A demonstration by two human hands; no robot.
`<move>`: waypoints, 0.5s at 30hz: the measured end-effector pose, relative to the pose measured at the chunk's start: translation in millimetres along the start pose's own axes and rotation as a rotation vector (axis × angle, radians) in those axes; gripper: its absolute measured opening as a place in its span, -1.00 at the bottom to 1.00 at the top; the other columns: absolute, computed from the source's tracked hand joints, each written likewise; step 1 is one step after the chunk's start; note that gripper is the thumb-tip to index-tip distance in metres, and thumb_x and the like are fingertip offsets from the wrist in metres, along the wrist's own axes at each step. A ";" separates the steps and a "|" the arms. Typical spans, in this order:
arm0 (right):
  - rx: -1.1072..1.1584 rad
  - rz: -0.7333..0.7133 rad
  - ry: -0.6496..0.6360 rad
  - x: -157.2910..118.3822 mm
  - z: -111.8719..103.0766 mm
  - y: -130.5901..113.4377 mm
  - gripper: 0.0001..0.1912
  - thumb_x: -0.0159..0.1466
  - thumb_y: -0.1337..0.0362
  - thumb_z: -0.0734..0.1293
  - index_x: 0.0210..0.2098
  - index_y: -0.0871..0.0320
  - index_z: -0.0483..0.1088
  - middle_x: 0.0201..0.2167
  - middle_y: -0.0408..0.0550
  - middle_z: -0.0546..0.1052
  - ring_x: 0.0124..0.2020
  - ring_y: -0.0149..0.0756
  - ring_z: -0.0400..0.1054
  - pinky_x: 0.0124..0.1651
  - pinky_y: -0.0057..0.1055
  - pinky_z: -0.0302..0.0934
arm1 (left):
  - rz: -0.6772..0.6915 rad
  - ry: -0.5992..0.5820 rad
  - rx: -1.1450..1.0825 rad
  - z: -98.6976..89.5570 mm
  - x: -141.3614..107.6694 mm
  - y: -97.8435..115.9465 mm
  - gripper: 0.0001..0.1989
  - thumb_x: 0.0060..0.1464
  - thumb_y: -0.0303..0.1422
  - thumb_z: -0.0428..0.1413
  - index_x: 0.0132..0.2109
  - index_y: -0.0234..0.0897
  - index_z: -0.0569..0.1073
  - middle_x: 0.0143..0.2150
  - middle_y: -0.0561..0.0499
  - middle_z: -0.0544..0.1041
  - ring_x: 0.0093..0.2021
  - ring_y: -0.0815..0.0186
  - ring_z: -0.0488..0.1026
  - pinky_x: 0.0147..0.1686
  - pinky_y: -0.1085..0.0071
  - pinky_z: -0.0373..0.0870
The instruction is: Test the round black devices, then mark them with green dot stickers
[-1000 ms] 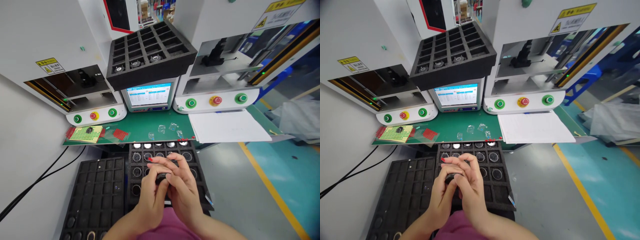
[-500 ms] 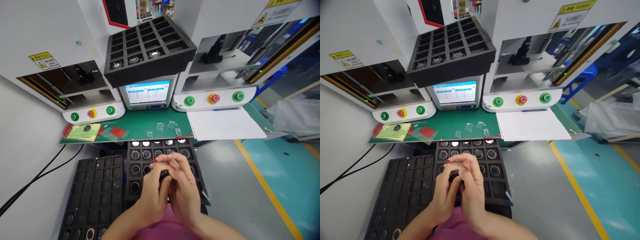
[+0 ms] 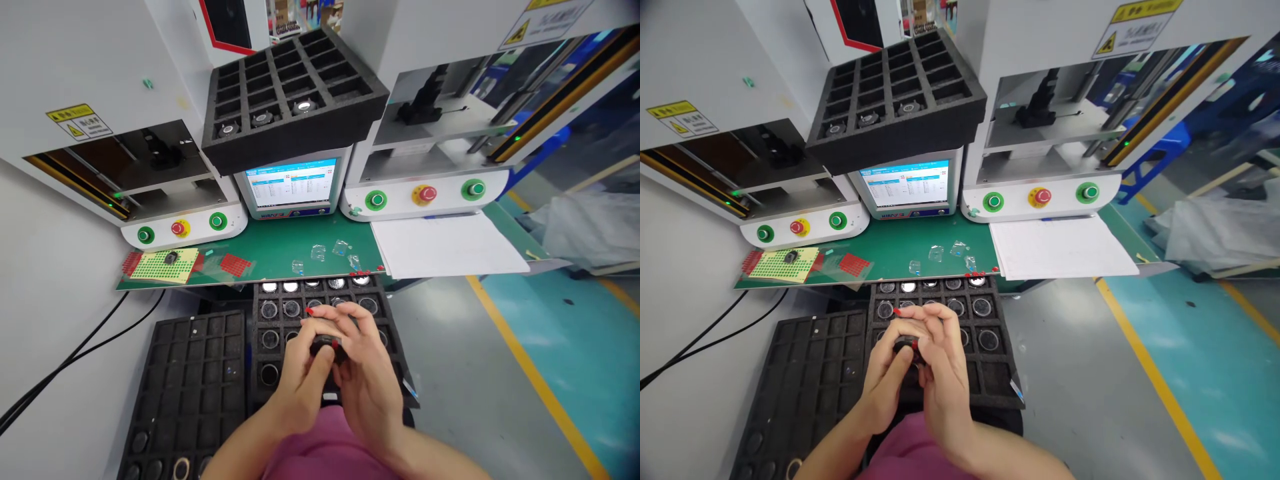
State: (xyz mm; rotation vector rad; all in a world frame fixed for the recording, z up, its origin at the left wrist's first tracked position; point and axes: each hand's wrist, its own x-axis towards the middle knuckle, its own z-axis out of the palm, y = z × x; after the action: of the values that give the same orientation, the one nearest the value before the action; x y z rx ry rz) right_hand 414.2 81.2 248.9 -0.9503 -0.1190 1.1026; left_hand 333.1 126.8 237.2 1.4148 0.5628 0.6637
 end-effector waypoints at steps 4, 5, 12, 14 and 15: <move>-0.034 0.007 -0.032 0.7 -1.4 1.0 -0.64 0.11 0.16 0.42 -0.15 0.00 0.27 -0.20 -0.11 0.56 -0.59 -0.53 0.19 -0.66 -0.66 -0.06 | 0.042 0.036 0.059 -1.9 -1.4 -4.3 -0.79 0.31 -0.23 -0.03 -0.16 -0.24 0.42 -0.24 0.01 0.51 -0.43 0.41 0.38 -0.45 0.53 0.34; -0.037 0.008 -0.049 0.4 -1.6 1.9 -0.66 0.12 0.16 0.41 -0.15 -0.01 0.27 -0.20 -0.11 0.56 -0.58 -0.52 0.19 -0.66 -0.66 -0.06 | 0.054 0.046 0.099 -2.6 -2.5 -5.4 -0.80 0.32 -0.26 -0.04 -0.17 -0.24 0.42 -0.25 0.02 0.51 -0.42 0.42 0.38 -0.42 0.53 0.35; -0.109 0.012 -0.078 12.1 -3.1 8.5 -0.68 0.14 0.12 0.39 -0.13 0.01 0.35 -0.12 -0.06 0.53 -0.48 -0.43 0.32 -0.68 -0.62 -0.04 | -0.009 0.130 0.111 -3.4 -1.1 -11.2 -0.73 0.29 -0.16 -0.01 -0.23 -0.25 0.43 -0.41 0.05 0.48 -0.54 0.44 0.37 -0.51 0.52 0.32; -0.146 -0.051 0.036 26.6 -10.0 6.8 -0.61 0.07 0.09 0.43 -0.14 0.05 0.38 -0.10 -0.03 0.52 -0.38 -0.36 0.39 -0.59 -0.57 0.14 | -0.125 0.201 0.022 -9.9 12.0 -17.2 -0.64 0.20 -0.03 0.05 -0.26 -0.27 0.41 -0.40 0.02 0.49 -0.57 0.41 0.38 -0.60 0.51 0.30; -0.160 -0.106 0.126 35.0 -15.5 4.9 -0.57 0.01 0.07 0.46 -0.17 0.07 0.39 -0.14 -0.03 0.53 -0.31 -0.32 0.42 -0.48 -0.52 0.25 | -0.174 0.242 -0.003 -16.1 21.9 -22.2 -0.59 0.15 0.03 0.07 -0.27 -0.27 0.40 -0.38 0.00 0.50 -0.56 0.39 0.41 -0.62 0.50 0.30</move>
State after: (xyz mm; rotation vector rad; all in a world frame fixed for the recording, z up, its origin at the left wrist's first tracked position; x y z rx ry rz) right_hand 435.8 100.5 223.5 -1.1416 -0.1549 0.9436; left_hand 338.9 152.9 214.5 1.2741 0.8645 0.6992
